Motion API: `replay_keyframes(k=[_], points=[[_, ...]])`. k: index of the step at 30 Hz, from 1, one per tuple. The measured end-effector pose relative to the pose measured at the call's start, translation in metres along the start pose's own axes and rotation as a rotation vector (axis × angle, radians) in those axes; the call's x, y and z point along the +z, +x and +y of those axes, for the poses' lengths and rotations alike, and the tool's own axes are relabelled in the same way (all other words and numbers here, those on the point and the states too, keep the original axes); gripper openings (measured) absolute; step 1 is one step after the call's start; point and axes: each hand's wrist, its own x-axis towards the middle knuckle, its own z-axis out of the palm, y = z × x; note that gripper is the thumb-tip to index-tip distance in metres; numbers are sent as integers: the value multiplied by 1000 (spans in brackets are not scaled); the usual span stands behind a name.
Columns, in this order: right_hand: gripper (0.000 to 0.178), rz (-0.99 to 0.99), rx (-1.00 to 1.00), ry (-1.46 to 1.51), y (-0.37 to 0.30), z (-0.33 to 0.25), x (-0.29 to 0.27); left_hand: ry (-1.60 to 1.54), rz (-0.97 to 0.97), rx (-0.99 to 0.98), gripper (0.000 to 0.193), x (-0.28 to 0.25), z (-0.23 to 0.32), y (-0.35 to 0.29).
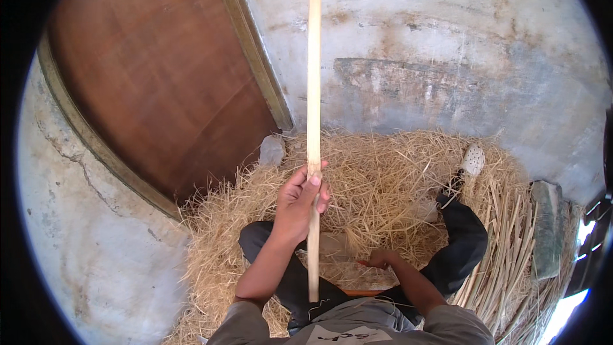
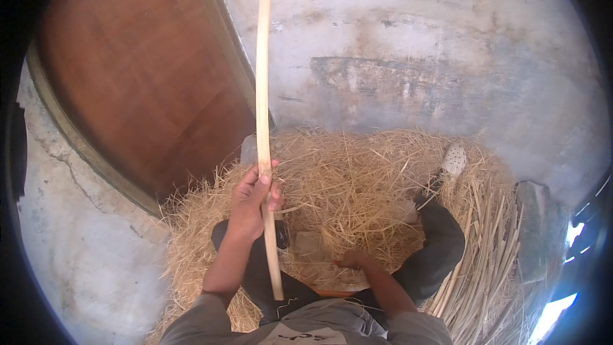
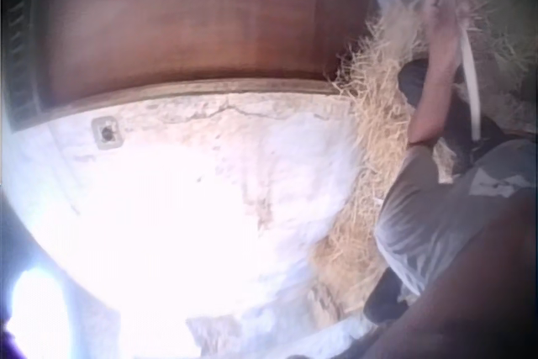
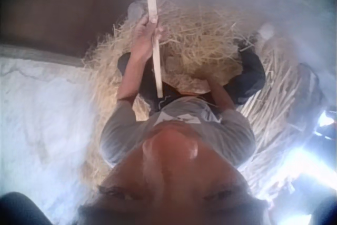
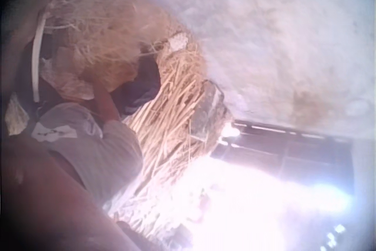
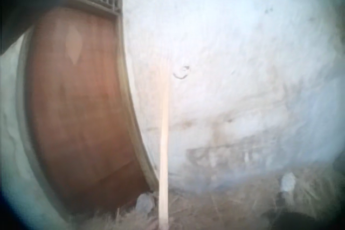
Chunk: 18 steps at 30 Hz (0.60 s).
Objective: The person sits on a bed of straw and uses a red utility knife to shave the surface of a long bamboo pole. They hold the pole with their left hand and scrape the knife along its length with their right hand, removing thin strips of material.
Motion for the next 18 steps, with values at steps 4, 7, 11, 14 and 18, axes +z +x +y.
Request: replay_keyframes(k=[4,7,11,14,18], points=[[30,66,-91,124,-48,5,-41,135,-81,-41,36,-6,11,-13],[37,408,-432,355,-125,-24,-92,182,-115,-66,34,-12,13,-25],[41,658,-608,584,-214,-72,-161,216,-139,-135,34,-9,7,-43],[33,853,-727,536,-230,-82,-186,189,-157,-182,33,-8,-7,-50],[24,1093,-816,467,-221,-103,-184,182,-96,-217,33,3,-32,-56]])
